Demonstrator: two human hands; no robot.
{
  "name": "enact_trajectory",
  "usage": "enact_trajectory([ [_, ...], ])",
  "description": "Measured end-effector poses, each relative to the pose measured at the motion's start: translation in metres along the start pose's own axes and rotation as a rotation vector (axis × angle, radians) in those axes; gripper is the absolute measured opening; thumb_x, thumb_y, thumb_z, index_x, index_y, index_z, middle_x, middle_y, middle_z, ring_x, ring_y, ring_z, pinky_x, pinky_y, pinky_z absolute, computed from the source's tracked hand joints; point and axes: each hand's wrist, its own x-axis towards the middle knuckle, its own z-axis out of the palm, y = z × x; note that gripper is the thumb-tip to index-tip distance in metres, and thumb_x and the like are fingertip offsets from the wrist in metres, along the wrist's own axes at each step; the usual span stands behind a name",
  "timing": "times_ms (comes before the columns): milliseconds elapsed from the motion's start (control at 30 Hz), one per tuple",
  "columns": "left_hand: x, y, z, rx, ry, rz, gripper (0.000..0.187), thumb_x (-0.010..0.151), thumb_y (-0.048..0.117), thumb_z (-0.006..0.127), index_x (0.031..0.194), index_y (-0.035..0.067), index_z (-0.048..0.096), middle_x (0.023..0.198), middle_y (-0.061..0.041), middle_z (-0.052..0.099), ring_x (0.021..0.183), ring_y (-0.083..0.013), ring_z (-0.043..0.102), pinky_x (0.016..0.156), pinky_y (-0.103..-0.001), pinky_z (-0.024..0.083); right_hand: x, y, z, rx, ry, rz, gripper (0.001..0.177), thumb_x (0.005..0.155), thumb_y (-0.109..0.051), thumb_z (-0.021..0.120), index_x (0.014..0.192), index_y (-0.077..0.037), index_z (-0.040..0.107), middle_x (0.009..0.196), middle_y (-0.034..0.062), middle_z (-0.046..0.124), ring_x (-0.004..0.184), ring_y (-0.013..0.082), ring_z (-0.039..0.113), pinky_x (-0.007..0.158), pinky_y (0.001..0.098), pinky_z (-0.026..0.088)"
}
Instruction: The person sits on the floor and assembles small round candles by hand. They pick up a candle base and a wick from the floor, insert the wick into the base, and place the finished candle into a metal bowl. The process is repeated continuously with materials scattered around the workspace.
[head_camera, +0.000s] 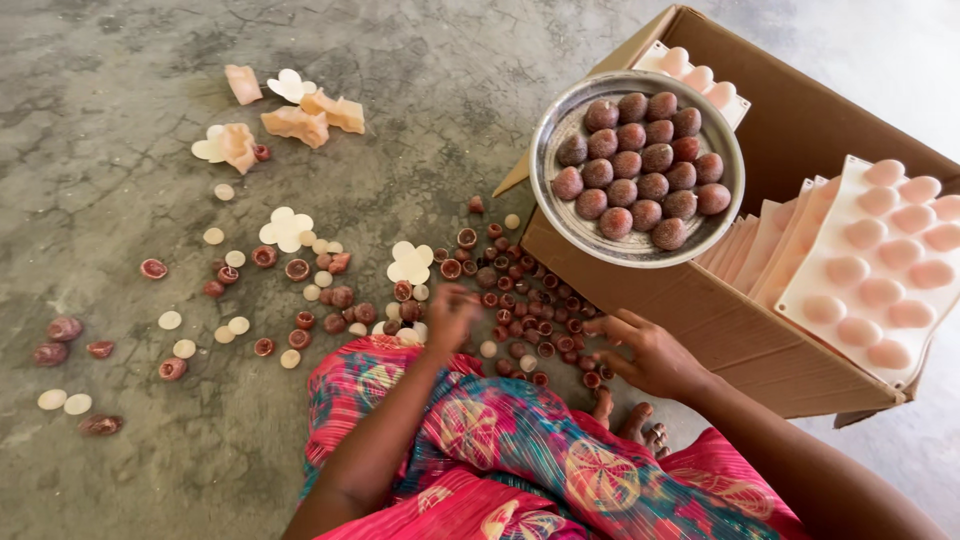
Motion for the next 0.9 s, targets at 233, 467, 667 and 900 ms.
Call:
enact_trajectory([
  [233,-0.089,0.110,0.144,-0.721,-0.475,-0.405,0.031,0.106,0.020,0.059,0.134,0.013,0.050,0.126,-0.017,0.057,0.098,-0.0207,0.069,0.062,-0.027,0.062,0.000,0.025,0.024,0.615,-0.099,0.342,0.053,0.088,-0.025,0.077,0.132,-0.004,0.056,0.122,0.0118,0.053,0.092,0.0193,0.069,0.068,0.0364,0.061],
  [467,-0.039,0.043,0.125,-0.242,-0.408,-0.319,0.017,0.095,0.007,0.064,0.112,0.008,0.065,0.102,-0.011,0.070,0.063,-0.0163,0.066,0.053,-0.033,0.055,-0.036,0.077,0.035,0.876,-0.122,0.602,0.038,0.087,-0.019,0.069,0.123,-0.006,0.067,0.084,-0.0006,0.068,0.074,0.0076,0.064,0.055,0.0254,0.053],
  [667,0.057,-0.021,0.027,0.752,0.135,0.366,0.045,0.086,0.004,0.063,0.130,0.011,0.059,0.137,-0.018,0.056,0.114,-0.0444,0.060,0.086,-0.054,0.054,-0.050,0.092,0.047,0.864,-0.165,0.730,0.037,0.089,-0.025,0.074,0.120,-0.004,0.070,0.079,0.0014,0.062,0.070,0.0096,0.058,0.054,0.0266,0.049],
  [900,0.050,-0.020,0.007,1.248,0.008,0.082,0.046,0.084,0.037,0.079,0.120,0.015,0.061,0.124,-0.015,0.061,0.109,-0.0374,0.063,0.085,-0.051,0.055,-0.050,0.102,0.047,0.986,-0.161,0.773,0.035,0.087,-0.019,0.074,0.120,-0.006,0.067,0.088,0.0020,0.064,0.078,0.0125,0.061,0.065,0.0292,0.054],
])
